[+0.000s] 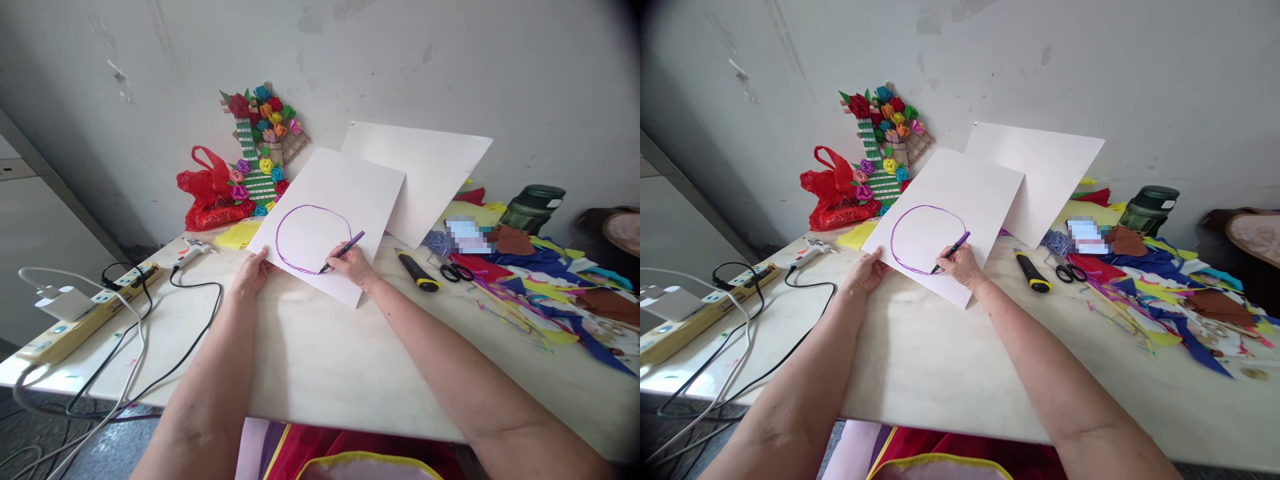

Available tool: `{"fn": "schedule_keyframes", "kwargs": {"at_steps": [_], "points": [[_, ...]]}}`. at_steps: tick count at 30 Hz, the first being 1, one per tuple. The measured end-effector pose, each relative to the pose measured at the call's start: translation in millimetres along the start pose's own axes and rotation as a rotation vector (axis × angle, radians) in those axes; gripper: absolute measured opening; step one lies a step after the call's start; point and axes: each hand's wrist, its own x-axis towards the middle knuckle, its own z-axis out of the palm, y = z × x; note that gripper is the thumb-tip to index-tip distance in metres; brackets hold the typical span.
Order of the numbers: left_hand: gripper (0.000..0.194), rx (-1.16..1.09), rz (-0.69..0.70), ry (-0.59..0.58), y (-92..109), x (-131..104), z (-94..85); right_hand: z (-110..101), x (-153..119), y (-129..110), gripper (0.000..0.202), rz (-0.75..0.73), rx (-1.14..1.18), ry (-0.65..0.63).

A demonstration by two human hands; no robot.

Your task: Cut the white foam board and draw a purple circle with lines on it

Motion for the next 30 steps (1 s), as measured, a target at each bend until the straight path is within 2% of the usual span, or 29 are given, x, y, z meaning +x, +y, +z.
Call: {"fn": "schedule_keyframes", "kwargs": {"at_steps": [8, 16, 30], "points": [[0.018, -0.019, 0.007, 0.001, 0.5, -1.0, 1.4, -0.8, -0.4, -3.8, 0.016, 0.001, 0.004, -0.003], [0.024, 0.006, 0.006, 0.016, 0.1, -0.4, 1.1, -1.7, -0.1, -2.0, 0.014, 0.040, 0.044, 0.001], [0.014, -0.006, 0.019, -0.001, -0.7, 0.5, 0.6, -3.5, -1.4, 1.4, 0.011, 0.058, 0.168, 0.022]]}}
